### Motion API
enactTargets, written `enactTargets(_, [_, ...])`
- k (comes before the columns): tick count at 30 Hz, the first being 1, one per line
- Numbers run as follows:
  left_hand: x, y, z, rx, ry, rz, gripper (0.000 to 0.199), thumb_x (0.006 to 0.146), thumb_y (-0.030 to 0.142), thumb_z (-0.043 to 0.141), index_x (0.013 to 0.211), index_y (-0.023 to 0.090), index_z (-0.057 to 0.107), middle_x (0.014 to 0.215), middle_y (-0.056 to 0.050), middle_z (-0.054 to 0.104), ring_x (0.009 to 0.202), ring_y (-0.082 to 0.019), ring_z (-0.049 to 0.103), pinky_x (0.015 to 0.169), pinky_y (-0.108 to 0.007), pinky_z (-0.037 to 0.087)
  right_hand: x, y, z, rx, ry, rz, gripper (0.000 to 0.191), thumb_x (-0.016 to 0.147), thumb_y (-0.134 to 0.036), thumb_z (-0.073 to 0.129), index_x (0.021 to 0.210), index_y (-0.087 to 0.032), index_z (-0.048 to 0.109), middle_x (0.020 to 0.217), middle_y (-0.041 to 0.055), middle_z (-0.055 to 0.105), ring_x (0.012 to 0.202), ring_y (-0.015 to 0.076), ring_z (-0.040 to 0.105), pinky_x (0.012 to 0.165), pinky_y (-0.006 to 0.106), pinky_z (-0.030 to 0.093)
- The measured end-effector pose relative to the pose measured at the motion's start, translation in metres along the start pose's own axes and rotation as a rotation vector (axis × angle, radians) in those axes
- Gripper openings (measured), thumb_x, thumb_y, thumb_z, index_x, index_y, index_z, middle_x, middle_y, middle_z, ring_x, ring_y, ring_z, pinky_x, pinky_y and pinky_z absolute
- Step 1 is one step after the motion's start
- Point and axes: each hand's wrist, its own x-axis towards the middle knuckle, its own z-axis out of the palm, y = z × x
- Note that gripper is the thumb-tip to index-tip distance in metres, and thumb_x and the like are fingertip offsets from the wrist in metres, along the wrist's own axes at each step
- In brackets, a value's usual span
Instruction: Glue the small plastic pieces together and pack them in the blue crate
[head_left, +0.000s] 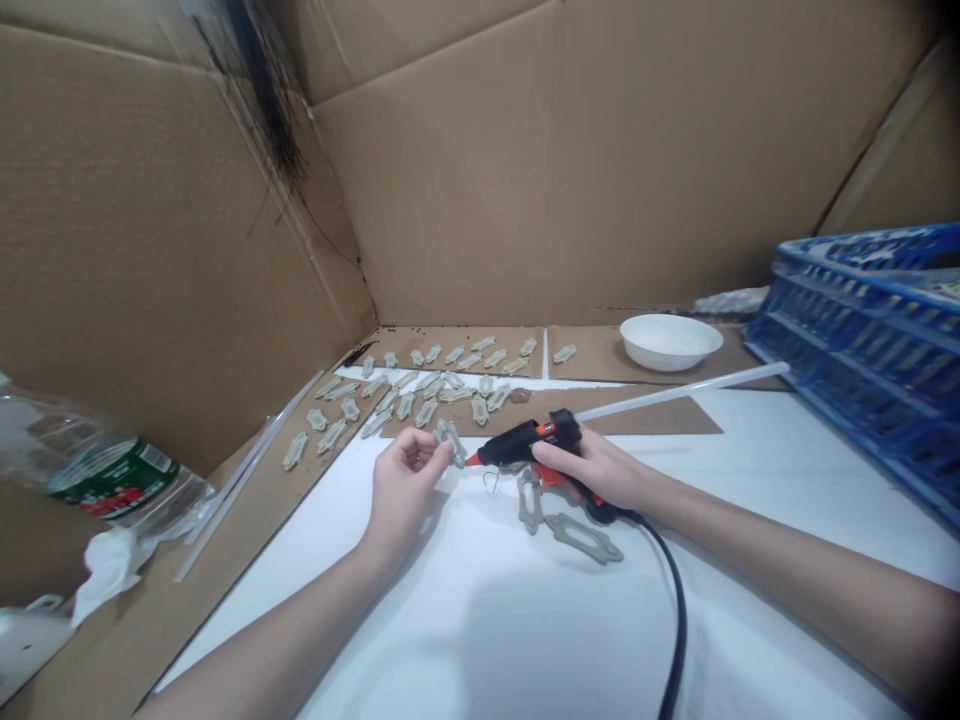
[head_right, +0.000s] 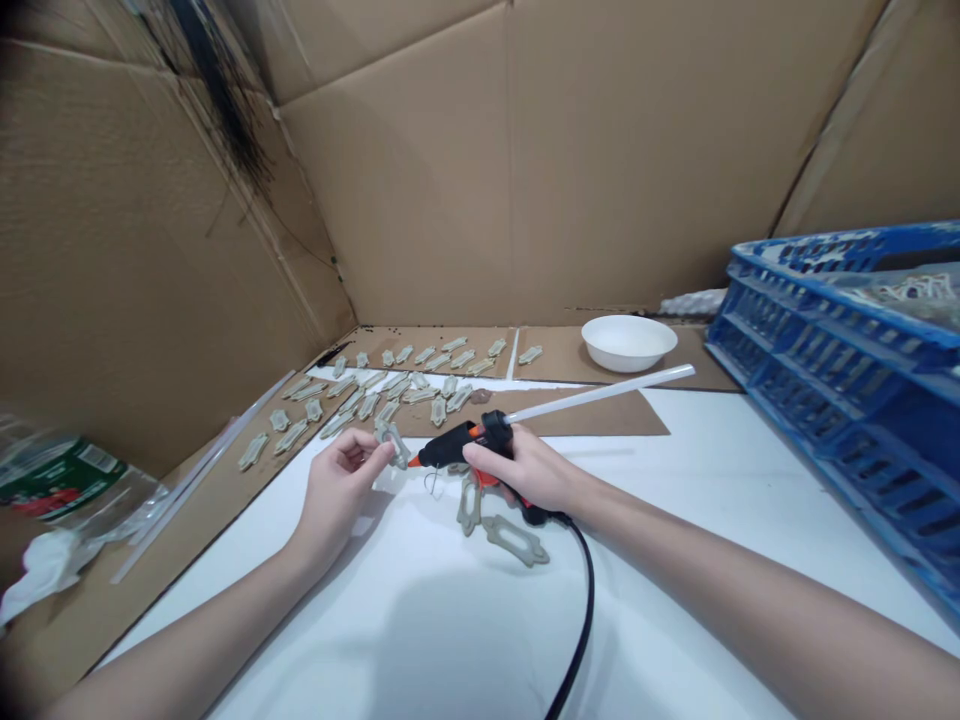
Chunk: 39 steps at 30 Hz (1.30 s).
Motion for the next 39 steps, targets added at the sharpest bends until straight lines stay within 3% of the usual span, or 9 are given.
enactTargets(4, [0.0,0.001,0.0,-0.016,-0.009,-0.025,0.019,0.069,0.032,0.058,0.067,0.015,0.049,0.061,0.002,0.052,0.055,-0.008,0.045,0.052,-0.018,0.033,0.0,0.005,0.002,0.064,0.038,0.003,0.042,0.08,-0.05,0.039,0.072,-0.013,0.056,0.042,-0.0038,0.043,0.038,0.0068,0.041,0.04,0.018,0.034])
enactTargets(8, [0.001,0.0,0.0,-0.047,-0.015,-0.042,0.02,0.068,0.033,0.059,0.069,0.015,0.051,0.063,0.001,0.055,0.055,-0.008,0.046,0.051,-0.019,0.033,0.002,0.017,0.008,0.164,0.2,0.037,0.044,0.077,-0.054,0.04,0.063,-0.014,0.05,0.039,-0.0024,0.045,0.036,0.0076,0.041,0.038,0.019,0.033])
enactTargets(12, [0.001,0.0,0.001,-0.064,-0.007,-0.055,0.021,0.067,0.035,0.059,0.07,0.015,0.052,0.064,0.0,0.056,0.055,-0.009,0.047,0.051,-0.019,0.033,0.006,0.027,0.011,0.276,0.333,-0.022,0.046,0.078,-0.055,0.039,0.07,-0.013,0.055,0.04,-0.0021,0.045,0.038,0.0092,0.044,0.039,0.02,0.034])
enactTargets(21, [0.0,-0.001,0.0,-0.055,-0.014,-0.03,0.018,0.07,0.033,0.057,0.071,0.016,0.052,0.066,0.001,0.056,0.056,-0.008,0.047,0.052,-0.02,0.034,0.009,0.025,0.007,0.404,0.589,-0.04,0.044,0.077,-0.055,0.041,0.073,-0.014,0.057,0.042,-0.0025,0.044,0.039,0.0087,0.042,0.039,0.02,0.033])
enactTargets(31, [0.001,-0.006,0.001,-0.145,-0.037,-0.076,0.023,0.069,0.035,0.058,0.079,0.015,0.052,0.072,-0.002,0.057,0.057,-0.009,0.047,0.049,-0.019,0.033,0.01,0.028,0.006,0.383,0.673,-0.008,0.044,0.075,-0.056,0.043,0.072,-0.015,0.056,0.043,-0.0014,0.046,0.038,0.0092,0.041,0.037,0.021,0.033])
enactTargets(39, [0.001,-0.007,0.003,-0.146,-0.019,-0.089,0.026,0.068,0.037,0.059,0.081,0.015,0.054,0.073,-0.003,0.059,0.055,-0.009,0.048,0.048,-0.019,0.033,0.011,0.03,0.002,0.401,0.819,0.02,0.044,0.075,-0.057,0.041,0.072,-0.017,0.056,0.044,-0.0011,0.046,0.037,0.0105,0.044,0.037,0.023,0.037])
